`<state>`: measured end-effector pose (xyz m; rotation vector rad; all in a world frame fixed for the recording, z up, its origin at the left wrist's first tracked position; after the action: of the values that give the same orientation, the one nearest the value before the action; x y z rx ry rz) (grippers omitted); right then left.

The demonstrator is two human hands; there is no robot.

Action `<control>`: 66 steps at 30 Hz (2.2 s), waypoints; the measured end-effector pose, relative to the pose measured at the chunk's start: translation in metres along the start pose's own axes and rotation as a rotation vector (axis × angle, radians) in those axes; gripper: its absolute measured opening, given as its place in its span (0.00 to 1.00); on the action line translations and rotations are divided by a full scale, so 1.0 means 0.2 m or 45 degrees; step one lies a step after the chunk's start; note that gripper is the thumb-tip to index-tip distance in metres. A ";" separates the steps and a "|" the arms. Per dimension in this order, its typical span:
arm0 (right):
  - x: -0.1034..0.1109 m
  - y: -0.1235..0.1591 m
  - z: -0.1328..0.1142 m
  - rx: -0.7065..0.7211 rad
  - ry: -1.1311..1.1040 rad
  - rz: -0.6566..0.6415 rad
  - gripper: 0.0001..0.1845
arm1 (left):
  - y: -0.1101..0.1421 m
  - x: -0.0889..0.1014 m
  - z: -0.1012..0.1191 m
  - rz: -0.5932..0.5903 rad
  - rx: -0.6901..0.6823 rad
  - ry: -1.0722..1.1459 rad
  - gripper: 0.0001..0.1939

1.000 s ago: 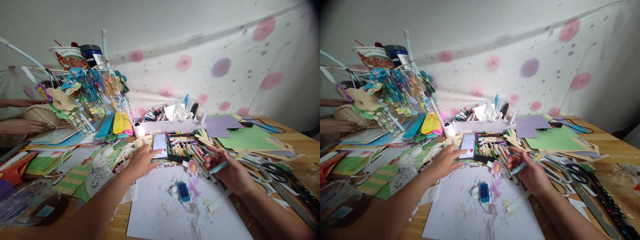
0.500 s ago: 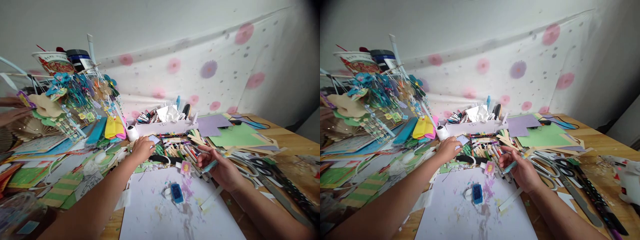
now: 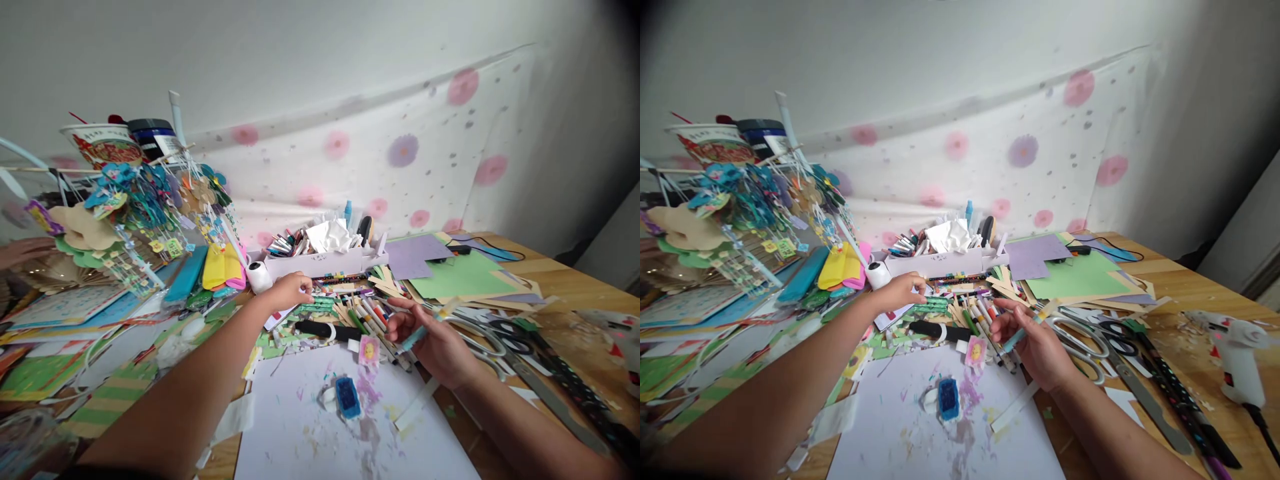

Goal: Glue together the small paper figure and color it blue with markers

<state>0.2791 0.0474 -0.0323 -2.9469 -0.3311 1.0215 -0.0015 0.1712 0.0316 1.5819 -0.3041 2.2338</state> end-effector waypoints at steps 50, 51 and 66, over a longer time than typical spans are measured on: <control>0.05 0.01 0.05 -0.086 0.083 -0.014 0.21 | 0.65 0.10 -0.44 0.534 0.583 0.218 0.16; 0.04 0.01 0.04 -0.083 0.087 -0.014 0.21 | 0.66 0.13 -0.45 0.576 0.603 0.291 0.16; -0.02 0.04 0.02 -0.104 0.185 0.155 0.25 | 1.15 0.90 -0.52 1.406 0.715 0.790 0.17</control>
<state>0.2750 0.0393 -0.0341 -3.1266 -0.1983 0.8160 -0.2414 0.0366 0.1762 0.8450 -0.4594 3.7830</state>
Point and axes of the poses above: each hand's wrist, its own y-axis away from the middle knuckle, its own x-axis out of the back of the hand, z = x × y, the point moved 2 cm from there along -y, towards the middle knuckle, and after that the axes turned 2 degrees about -y, right-handed, at the moved point
